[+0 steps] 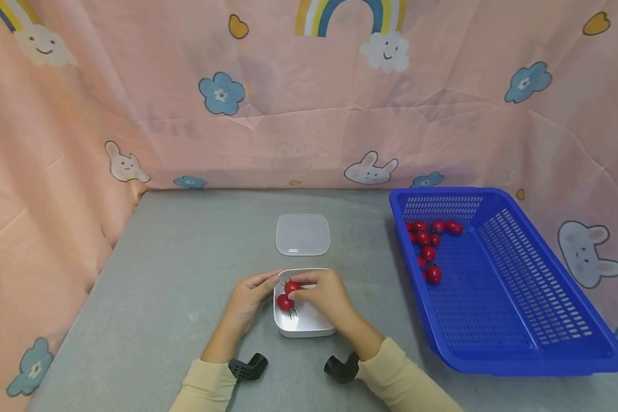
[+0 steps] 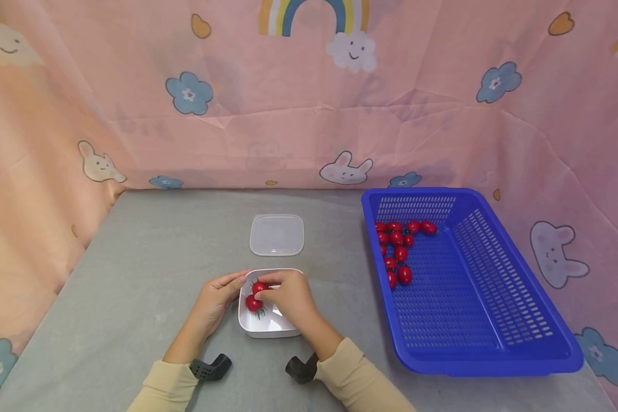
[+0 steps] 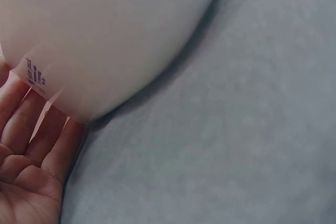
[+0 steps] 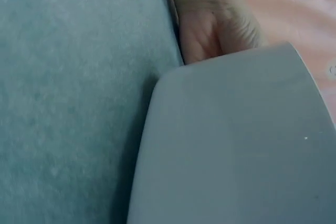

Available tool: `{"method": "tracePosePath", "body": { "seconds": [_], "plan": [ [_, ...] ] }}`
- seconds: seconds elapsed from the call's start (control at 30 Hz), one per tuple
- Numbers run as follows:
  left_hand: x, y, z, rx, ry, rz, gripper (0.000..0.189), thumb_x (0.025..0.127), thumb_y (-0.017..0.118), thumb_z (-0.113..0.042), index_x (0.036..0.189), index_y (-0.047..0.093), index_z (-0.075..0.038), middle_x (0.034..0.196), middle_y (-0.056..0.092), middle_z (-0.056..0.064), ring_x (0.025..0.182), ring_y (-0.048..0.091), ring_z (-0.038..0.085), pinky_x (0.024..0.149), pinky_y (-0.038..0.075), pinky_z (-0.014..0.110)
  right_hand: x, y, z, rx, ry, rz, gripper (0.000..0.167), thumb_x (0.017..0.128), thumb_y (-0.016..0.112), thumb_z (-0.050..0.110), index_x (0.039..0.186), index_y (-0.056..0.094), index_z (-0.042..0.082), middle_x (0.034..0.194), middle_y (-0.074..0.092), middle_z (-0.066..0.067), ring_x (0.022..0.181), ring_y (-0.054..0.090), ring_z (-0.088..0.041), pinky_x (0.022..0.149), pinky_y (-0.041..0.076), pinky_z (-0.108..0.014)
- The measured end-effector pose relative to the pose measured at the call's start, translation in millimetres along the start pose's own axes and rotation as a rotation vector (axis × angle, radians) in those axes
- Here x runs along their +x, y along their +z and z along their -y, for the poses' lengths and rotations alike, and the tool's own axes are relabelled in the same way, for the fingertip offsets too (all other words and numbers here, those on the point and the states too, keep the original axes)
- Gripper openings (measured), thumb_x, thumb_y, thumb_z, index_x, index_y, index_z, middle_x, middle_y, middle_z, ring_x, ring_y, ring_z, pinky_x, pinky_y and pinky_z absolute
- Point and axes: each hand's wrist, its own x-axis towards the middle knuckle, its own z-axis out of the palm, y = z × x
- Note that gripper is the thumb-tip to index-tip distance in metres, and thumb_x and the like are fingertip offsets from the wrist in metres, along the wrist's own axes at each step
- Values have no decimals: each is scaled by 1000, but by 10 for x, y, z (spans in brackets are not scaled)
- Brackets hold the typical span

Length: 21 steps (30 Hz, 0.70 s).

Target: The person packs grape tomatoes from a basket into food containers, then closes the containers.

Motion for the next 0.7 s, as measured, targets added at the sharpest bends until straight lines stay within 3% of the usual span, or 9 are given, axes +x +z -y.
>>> {"method": "tracePosePath", "body": {
  "seconds": [0.13,0.4,0.7],
  "plan": [
    [-1,0,6,11,10,3,34,94,66,-11,121,66,9,119,73,12,102,66,1,91,53,19,2,28,-15,-9,-19,-6,24,73,85,6,97,80,3,98,78,-11,102,71,-24,89,56,-41],
    [5,4,14,13,5,-7,33,93,67,-11,120,67,9,114,75,6,101,66,1,89,53,19,5,50,-32,-11,-12,-6,25,74,85,5,98,79,0,98,78,-13,101,71,-26,89,57,-43],
    [-2,12,2,-5,4,-1,35,93,66,-10,121,65,11,118,73,12,100,66,1,90,53,20,33,62,-46,-24,17,3,28,72,86,6,98,78,-2,99,77,-15,99,71,-26,85,58,-40]
  ]
}}
